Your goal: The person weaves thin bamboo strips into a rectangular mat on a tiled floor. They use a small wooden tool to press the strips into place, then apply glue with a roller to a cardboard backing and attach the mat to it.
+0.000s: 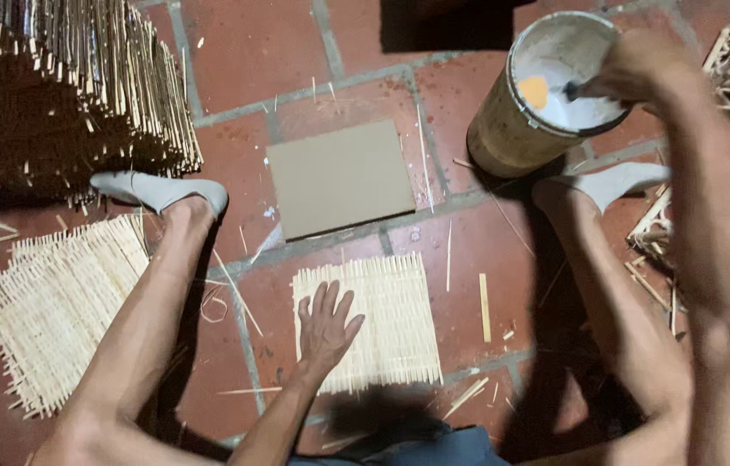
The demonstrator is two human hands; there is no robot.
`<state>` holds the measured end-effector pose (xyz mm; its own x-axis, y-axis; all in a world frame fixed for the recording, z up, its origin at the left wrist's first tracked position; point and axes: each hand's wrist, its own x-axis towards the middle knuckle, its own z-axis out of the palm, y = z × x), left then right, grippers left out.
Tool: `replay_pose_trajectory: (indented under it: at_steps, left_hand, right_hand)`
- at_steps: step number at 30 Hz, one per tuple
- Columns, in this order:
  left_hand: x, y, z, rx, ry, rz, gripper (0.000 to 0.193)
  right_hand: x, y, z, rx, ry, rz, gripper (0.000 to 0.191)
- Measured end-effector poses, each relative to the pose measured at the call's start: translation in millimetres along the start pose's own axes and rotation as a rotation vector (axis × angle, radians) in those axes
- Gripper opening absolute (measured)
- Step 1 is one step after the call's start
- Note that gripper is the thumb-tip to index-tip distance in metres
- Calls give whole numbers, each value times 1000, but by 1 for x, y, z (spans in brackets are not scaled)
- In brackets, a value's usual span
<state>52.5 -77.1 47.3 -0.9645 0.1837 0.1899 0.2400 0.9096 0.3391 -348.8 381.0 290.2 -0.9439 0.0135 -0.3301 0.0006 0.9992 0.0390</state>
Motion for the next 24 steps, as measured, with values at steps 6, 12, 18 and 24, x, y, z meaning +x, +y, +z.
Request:
replay_pose_trajectory:
  at_steps: [6, 12, 18, 24]
  left_hand:
    - [3, -3, 9, 77, -30, -18, 56]
    - [-4, -3, 12, 61, -47, -25, 55]
    - [-2, 0, 13, 63, -14, -24, 55]
    - [1, 0, 14, 79, -30, -36, 55]
  right_hand:
    - [18, -10, 33, -80, 75, -34, 37]
    - [-60, 50, 30, -405, 548, -134, 25]
    - [-135, 54, 53, -407, 909, -202, 33]
    - [-139, 32, 113, -289, 922, -114, 22]
